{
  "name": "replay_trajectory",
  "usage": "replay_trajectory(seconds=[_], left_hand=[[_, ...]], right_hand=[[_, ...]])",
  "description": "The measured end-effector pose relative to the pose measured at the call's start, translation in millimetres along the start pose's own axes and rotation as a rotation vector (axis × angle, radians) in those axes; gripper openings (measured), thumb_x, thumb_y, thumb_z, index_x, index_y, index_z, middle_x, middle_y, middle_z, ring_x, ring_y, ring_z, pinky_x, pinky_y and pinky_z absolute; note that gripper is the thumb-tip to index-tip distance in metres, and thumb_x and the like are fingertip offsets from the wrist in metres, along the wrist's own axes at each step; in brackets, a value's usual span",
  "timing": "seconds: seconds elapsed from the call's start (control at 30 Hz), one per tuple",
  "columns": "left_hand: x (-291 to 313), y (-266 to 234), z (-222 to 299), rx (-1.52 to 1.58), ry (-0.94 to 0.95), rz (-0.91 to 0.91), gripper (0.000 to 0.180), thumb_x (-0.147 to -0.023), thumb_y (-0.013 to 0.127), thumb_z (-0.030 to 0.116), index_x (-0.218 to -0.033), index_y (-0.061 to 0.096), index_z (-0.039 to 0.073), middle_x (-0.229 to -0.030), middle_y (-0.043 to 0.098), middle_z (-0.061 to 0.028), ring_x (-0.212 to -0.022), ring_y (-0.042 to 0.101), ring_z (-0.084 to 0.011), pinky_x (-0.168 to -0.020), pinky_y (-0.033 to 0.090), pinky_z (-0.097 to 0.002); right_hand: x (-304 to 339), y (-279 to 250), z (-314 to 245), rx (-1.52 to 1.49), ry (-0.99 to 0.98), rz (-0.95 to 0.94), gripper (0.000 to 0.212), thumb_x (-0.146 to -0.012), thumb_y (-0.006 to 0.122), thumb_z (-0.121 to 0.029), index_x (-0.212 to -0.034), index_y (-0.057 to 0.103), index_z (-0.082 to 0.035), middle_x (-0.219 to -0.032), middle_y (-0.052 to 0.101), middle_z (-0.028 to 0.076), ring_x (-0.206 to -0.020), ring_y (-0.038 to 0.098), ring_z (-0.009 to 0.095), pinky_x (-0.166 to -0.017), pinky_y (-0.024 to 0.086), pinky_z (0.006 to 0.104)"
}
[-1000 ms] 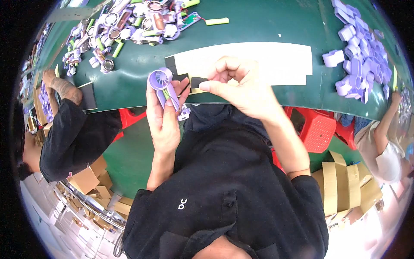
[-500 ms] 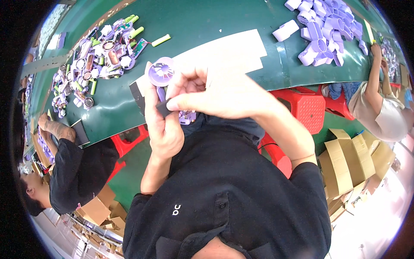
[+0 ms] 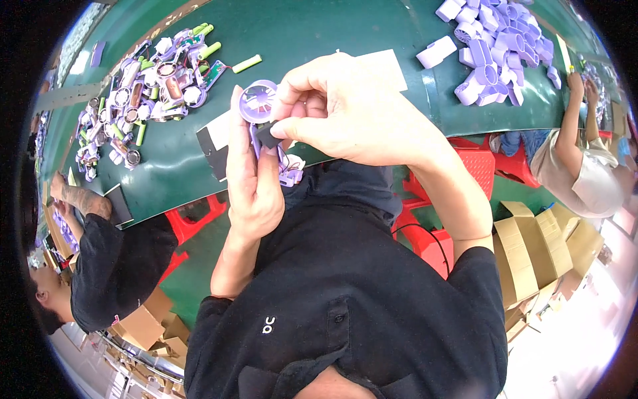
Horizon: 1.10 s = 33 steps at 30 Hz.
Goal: The person assembles small portable handheld fans by hand, snapping together plastic components including a fan casing, fan blade, and motor unit.
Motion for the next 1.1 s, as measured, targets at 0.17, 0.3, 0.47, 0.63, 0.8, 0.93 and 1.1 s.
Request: replay_trajectory(seconds=[0.17,0.3,0.47,0.63,0.8,0.93,1.1], left_hand=[[3.8,-0.5,-2.1,-0.11,0.012,-0.032,0.073,-0.094,0.037,-0.014,-0.162,0.013,-0.013,-0.17,0.018,-0.0312,-0.156,0.028,-0.0404,-0.126,0.027,-0.0428],[2.8,0.9,-0.7,-0.124,0.029,-0.038,0.073,-0.094,0.037,-0.014,-0.163,0.011,-0.012,-0.168,0.019,-0.0329,-0.156,0.029,-0.0417,-0.126,0.027,-0.0439],[-2.3,2.8,8.5,-0.256,0.1,-0.022,0.074,-0.094,0.038,-0.014,-0.163,0.011,-0.011,-0.166,0.023,-0.0341,-0.154,0.032,-0.0433,-0.125,0.029,-0.0445],[-2.0,3.6,-8.2,-0.23,0.02,-0.012,0.073,-0.095,0.038,-0.013,-0.163,0.013,-0.011,-0.162,0.029,-0.0354,-0.15,0.039,-0.0443,-0.122,0.033,-0.0441],[-1.5,7.0,-15.8,-0.139,-0.01,-0.046,0.073,-0.094,0.038,-0.012,-0.163,0.014,-0.011,-0.16,0.033,-0.0356,-0.146,0.043,-0.0441,-0.119,0.038,-0.0431],[1.1,11.9,-20.8,-0.151,-0.001,-0.005,0.074,-0.093,0.038,-0.012,-0.163,0.013,-0.011,-0.157,0.038,-0.0349,-0.142,0.048,-0.0435,-0.118,0.039,-0.043],[0.7,11.4,-23.7,-0.187,0.04,0.016,0.078,-0.091,0.039,-0.016,-0.163,0.008,-0.011,-0.149,0.045,-0.0341,-0.135,0.053,-0.0427,-0.115,0.041,-0.0446]], right_hand=[[-5.4,3.8,-10.0,0.122,-0.025,-0.022,0.014,-0.086,0.079,-0.012,-0.09,0.074,0.0,-0.074,0.068,0.004,-0.068,0.06,0.009,-0.064,0.048,0.0269],[-1.5,8.2,-3.4,0.064,0.083,0.005,0.014,-0.086,0.078,-0.012,-0.089,0.073,0.0,-0.071,0.065,0.005,-0.067,0.06,0.012,-0.065,0.049,0.0286],[-1.1,15.7,14.0,0.019,0.129,0.076,0.018,-0.087,0.077,-0.017,-0.09,0.072,0.0,-0.071,0.064,0.007,-0.065,0.061,0.016,-0.066,0.051,0.0319],[-3.4,14.7,17.4,0.106,0.173,0.083,0.021,-0.086,0.076,-0.02,-0.089,0.073,0.001,-0.075,0.068,0.011,-0.068,0.067,0.021,-0.069,0.053,0.0353],[-12.2,6.7,10.3,0.248,0.123,-0.074,0.019,-0.082,0.077,-0.016,-0.087,0.074,0.002,-0.073,0.07,0.013,-0.07,0.07,0.024,-0.07,0.054,0.0369],[-12.9,11.3,16.2,0.237,0.138,-0.072,0.015,-0.081,0.074,-0.014,-0.087,0.075,0.001,-0.075,0.072,0.014,-0.074,0.073,0.029,-0.072,0.055,0.0397],[-6.3,23.2,15.3,0.332,0.053,0.116,0.011,-0.081,0.069,-0.011,-0.085,0.075,-0.003,-0.078,0.072,0.015,-0.081,0.073,0.033,-0.076,0.056,0.0438]])
Point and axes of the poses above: each hand's wrist, its own x-axis away from the middle knuckle, its own y-axis out of the palm, z = x × y, the point moved 9 cm from there along -x, towards the middle knuckle
